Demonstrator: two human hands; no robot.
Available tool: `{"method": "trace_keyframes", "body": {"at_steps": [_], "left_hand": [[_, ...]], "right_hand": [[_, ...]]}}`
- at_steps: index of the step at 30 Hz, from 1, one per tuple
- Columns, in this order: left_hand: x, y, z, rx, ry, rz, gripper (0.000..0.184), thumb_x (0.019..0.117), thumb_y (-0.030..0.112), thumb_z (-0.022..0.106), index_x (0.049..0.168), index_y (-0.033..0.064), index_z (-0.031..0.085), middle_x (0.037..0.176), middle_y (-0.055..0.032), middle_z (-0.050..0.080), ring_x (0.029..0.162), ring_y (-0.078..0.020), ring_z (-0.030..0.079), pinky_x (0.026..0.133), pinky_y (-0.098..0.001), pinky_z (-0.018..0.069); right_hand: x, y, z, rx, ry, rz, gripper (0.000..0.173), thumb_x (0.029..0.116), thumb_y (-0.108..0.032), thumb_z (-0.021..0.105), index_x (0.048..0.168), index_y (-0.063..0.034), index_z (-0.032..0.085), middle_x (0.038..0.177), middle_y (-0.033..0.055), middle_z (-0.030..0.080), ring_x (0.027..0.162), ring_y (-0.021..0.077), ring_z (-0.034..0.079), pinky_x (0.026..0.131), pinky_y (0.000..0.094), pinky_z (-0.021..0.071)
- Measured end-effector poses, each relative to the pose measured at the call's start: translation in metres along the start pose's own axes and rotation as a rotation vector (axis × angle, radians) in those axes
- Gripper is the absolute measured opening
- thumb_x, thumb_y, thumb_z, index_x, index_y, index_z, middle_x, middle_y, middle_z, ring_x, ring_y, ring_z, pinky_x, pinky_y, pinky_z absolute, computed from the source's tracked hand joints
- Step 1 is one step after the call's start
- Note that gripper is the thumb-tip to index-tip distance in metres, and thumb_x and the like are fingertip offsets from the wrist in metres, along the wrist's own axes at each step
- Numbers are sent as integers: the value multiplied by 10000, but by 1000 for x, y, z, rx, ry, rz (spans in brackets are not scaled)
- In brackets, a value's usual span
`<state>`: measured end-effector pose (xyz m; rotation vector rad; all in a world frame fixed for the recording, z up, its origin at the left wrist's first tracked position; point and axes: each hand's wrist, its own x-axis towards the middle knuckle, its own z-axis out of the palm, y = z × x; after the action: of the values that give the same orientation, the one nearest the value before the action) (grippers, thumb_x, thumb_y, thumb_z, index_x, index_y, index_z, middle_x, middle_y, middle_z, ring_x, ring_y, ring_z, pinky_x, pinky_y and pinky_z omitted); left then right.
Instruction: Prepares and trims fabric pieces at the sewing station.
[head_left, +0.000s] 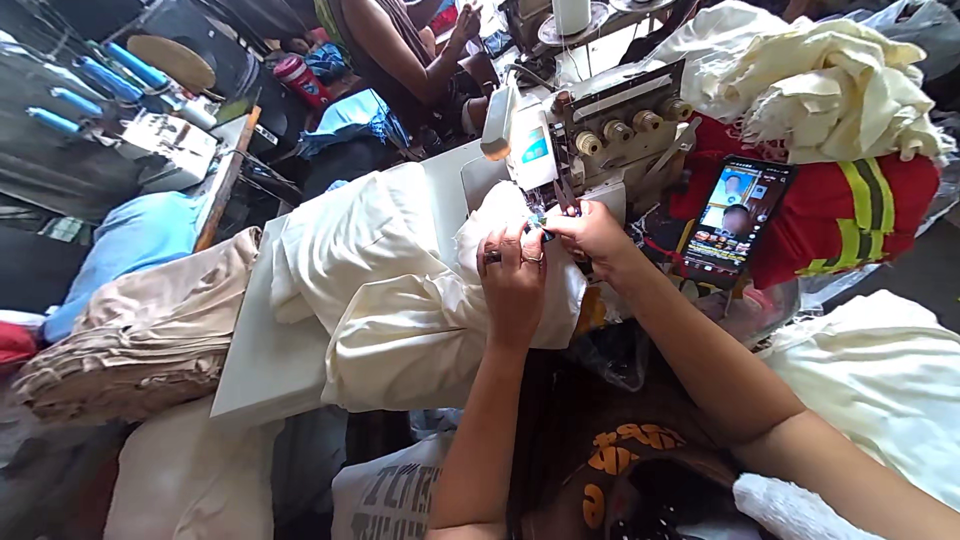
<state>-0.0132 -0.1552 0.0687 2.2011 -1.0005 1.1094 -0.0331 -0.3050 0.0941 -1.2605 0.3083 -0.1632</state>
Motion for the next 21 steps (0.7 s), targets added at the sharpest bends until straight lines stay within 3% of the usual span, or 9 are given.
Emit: {"method": "trace_keyframes", "body": {"at_steps": [5,8,10,13,15,16,19,21], "left_hand": [[-1,0,10,29,50,30,132,965,116,674,1051,81,768,1157,-101,730,1154,-298,647,1063,-466,457],[5,3,9,-59,54,-64,95,933,91,707,990,57,776,1040,-114,754,1019,-285,701,929,-409,546],[6,-1,3,-166,-12,-255,119,911,77,726,1004,12,762,1001,-160,742,958,-292,713,846,-418,576],[5,-26,-4,-426,-112,-516,162,911,84,732,1060,25,707,1029,-112,720,877,-164,709,790,-353,606],[5,-43,0,-540,-113,-501,162,905,35,723,1062,12,693,1038,-101,717,874,-119,711,799,-303,614],[8,-49,3,-582,-109,-496,158,895,1,712,1050,-18,691,1038,-112,714,876,-107,706,811,-281,605],[20,-62,11,-709,-38,-524,153,843,-73,717,994,-63,703,995,-85,734,883,-61,712,841,-233,607],[20,-60,9,-687,-42,-476,146,846,-70,716,990,-48,713,1012,-83,742,921,-78,718,864,-254,608]], "right_hand": [[0,-2,-2,60,-23,35,86,936,-39,667,904,-71,593,558,-41,451,394,8,326,375,165,288],[-6,2,-9,-10,-14,-66,53,990,-61,614,1038,-45,599,701,-22,594,427,-10,372,397,147,321],[-10,14,-20,-233,39,-203,161,994,-110,609,1142,-45,613,878,6,658,547,9,453,497,188,388],[-25,36,-40,-412,-25,-237,241,974,-99,665,1205,-41,629,990,90,675,808,139,636,722,350,558],[-37,51,-46,-412,-95,-132,178,927,-53,701,1100,-17,679,897,83,668,768,134,628,709,354,556],[-43,56,-46,-399,-109,-79,131,916,-50,712,1039,-13,689,846,55,653,732,99,605,691,313,539],[-55,59,-45,-286,-95,12,115,909,-72,738,999,-19,690,805,6,664,703,25,604,678,218,527],[-60,57,-43,-247,-89,29,107,905,-82,748,977,-30,689,777,-7,657,674,14,593,651,198,510]]}}
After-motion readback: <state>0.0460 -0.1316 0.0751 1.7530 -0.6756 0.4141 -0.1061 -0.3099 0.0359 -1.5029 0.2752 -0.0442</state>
